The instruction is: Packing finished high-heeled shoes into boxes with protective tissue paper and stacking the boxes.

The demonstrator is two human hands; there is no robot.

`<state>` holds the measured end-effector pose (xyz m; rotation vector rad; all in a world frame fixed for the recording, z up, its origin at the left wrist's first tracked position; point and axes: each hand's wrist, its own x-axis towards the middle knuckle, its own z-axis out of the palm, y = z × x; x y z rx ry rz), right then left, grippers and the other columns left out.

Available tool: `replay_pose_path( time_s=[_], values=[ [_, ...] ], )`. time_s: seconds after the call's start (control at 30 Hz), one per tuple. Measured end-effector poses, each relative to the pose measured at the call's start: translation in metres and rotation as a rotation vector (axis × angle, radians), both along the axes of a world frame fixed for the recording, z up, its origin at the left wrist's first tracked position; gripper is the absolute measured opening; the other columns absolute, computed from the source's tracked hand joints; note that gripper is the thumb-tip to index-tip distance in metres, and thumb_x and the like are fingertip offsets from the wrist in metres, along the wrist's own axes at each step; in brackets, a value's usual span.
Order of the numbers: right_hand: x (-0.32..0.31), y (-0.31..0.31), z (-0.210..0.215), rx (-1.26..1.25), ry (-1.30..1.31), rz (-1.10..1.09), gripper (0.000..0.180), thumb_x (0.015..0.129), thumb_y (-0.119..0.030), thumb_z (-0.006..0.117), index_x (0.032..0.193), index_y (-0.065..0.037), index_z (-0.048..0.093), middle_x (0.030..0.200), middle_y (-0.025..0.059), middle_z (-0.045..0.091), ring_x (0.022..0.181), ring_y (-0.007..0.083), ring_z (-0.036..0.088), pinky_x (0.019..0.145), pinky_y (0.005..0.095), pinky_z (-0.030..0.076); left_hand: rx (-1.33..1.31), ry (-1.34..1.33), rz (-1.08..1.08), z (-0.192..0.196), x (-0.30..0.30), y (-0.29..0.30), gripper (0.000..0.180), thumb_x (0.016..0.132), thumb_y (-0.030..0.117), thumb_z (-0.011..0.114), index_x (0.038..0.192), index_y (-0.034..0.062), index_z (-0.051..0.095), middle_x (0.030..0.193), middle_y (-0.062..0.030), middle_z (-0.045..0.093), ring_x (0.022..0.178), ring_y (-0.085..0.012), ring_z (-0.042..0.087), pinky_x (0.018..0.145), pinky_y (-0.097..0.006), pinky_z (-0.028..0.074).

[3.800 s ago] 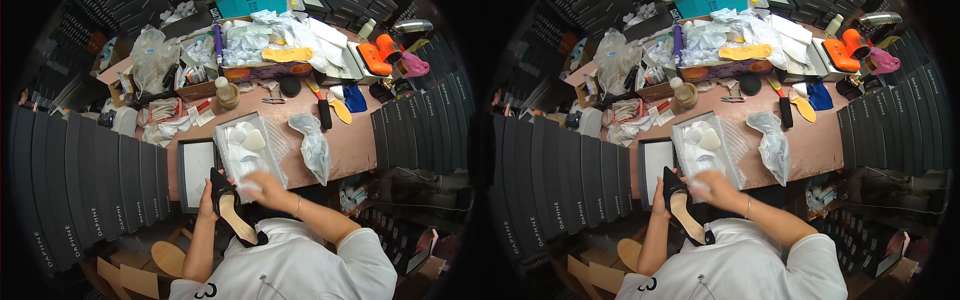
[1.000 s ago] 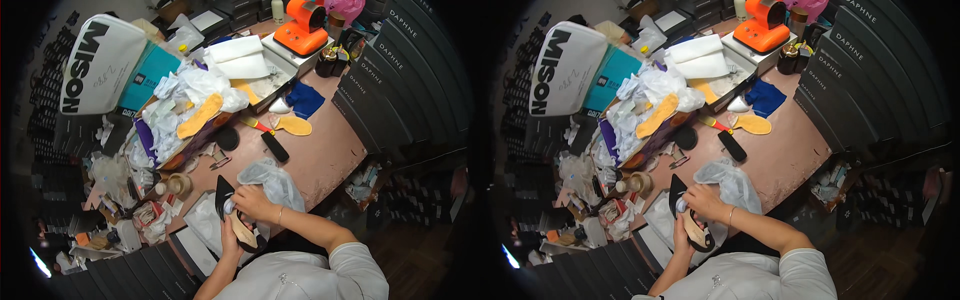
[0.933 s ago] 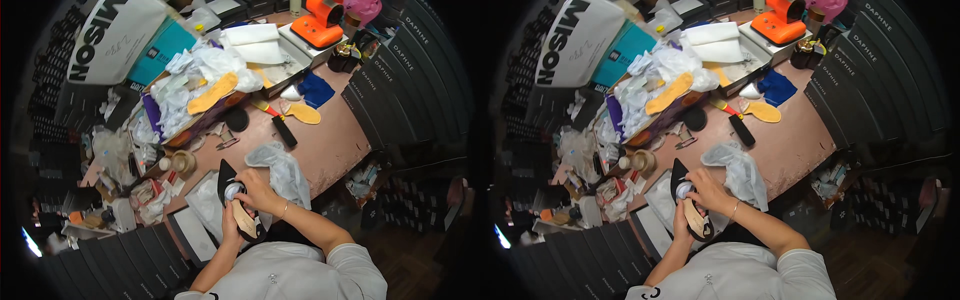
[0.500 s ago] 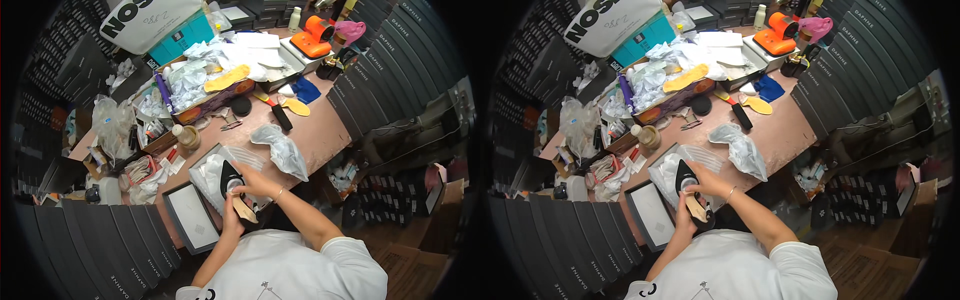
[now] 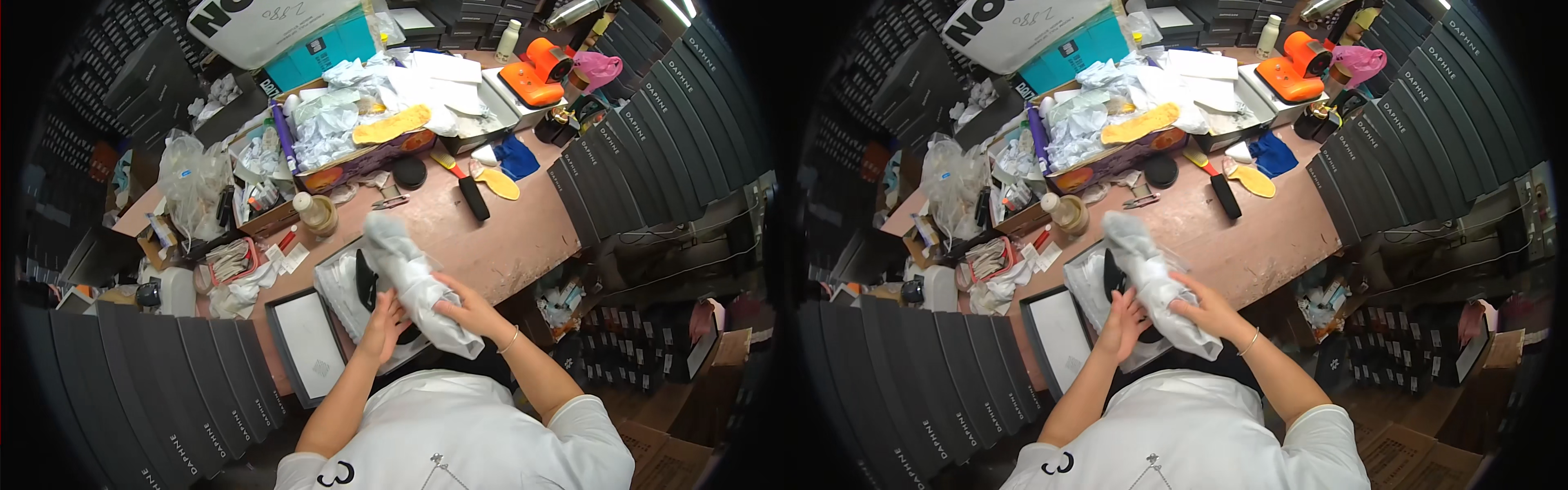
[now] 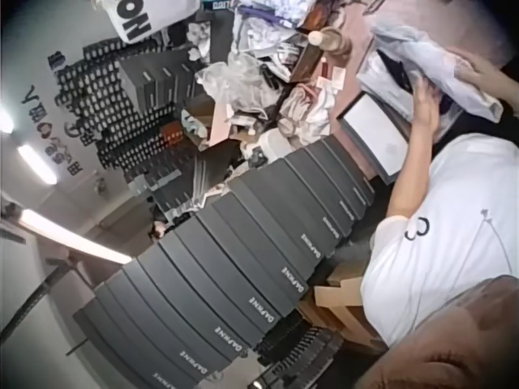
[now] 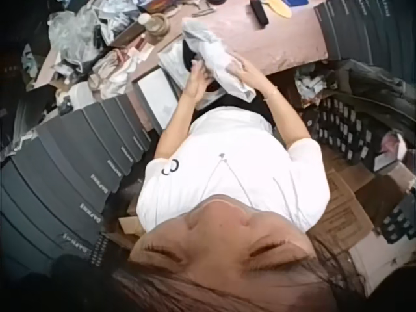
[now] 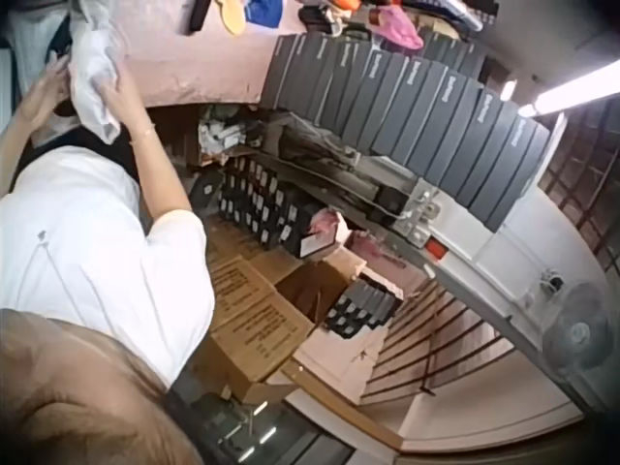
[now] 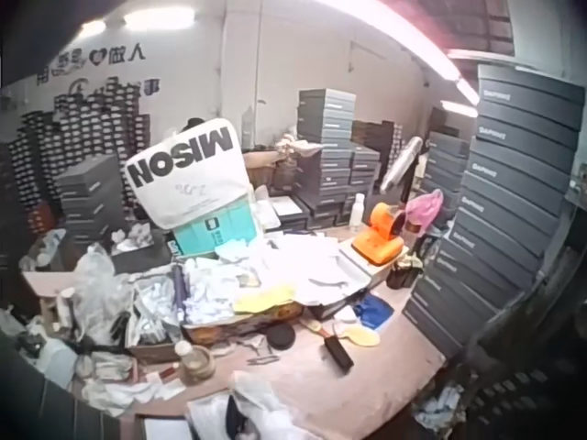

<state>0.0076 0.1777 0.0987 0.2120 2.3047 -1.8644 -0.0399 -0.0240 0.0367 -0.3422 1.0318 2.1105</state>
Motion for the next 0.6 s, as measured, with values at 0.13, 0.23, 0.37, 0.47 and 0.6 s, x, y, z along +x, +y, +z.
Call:
replay_pose_path(
  time_s=[0.13, 0.23, 0.37, 0.47, 0.6],
  values=[
    [-0.006, -0.037, -0.008, 0.117, 0.221, 0.020, 0.028, 0.094, -0.017, 0.055, 0.116, -0.001, 0.061, 0.119, 0.0153, 0.058, 0.113, 0.0268, 0.055, 0.097, 0.0345, 0.041, 0.090, -0.114, -0.011, -0.015, -0.004, -0.015, 0.056, 0.090, 0.049, 0.055, 0.123, 0.0033, 0.052, 0.118, -0.0107, 0.060, 0.108, -0.0235, 0.059, 0.093, -0.039, 0.049],
    [-0.041, -0.042, -0.023, 0.240, 0.343, 0.070, 0.021, 0.093, -0.019, 0.056, 0.100, 0.000, 0.065, 0.099, 0.0133, 0.063, 0.093, 0.0274, 0.061, 0.084, 0.0360, 0.047, 0.226, -0.223, -0.012, -0.028, 0.010, -0.029, 0.041, 0.088, 0.031, 0.062, 0.119, 0.0045, 0.057, 0.110, -0.0066, 0.063, 0.097, -0.0185, 0.062, 0.085, -0.033, 0.052],
    [-0.065, -0.044, -0.028, 0.484, 0.452, 0.071, 0.019, 0.091, -0.018, 0.059, 0.097, 0.000, 0.064, 0.088, 0.0133, 0.063, 0.081, 0.0229, 0.062, 0.072, 0.0351, 0.050, 0.278, -0.204, 0.066, 0.009, 0.009, -0.036, 0.038, 0.089, 0.023, 0.061, 0.121, 0.0037, 0.055, 0.113, -0.0070, 0.062, 0.101, -0.0193, 0.061, 0.090, -0.034, 0.050],
    [-0.042, -0.060, 0.054, 0.313, 0.217, 0.017, 0.023, 0.089, -0.018, 0.061, 0.103, 0.001, 0.063, 0.095, 0.0157, 0.065, 0.084, 0.0210, 0.064, 0.072, 0.0327, 0.050, 0.222, -0.157, 0.271, -0.019, 0.002, -0.075, 0.035, 0.090, 0.019, 0.059, 0.121, 0.0016, 0.054, 0.113, -0.0091, 0.062, 0.102, -0.0216, 0.061, 0.091, -0.036, 0.050],
    [-0.004, -0.078, 0.045, 0.278, 0.119, 0.328, 0.042, 0.089, -0.025, 0.063, 0.118, 0.004, 0.056, 0.098, 0.0216, 0.065, 0.085, 0.0271, 0.064, 0.073, 0.0332, 0.050, 0.034, 0.105, 0.252, -0.006, 0.000, -0.087, 0.038, 0.092, 0.019, 0.057, 0.124, 0.0011, 0.048, 0.117, -0.0111, 0.058, 0.105, -0.0226, 0.059, 0.090, -0.036, 0.050]
  ],
)
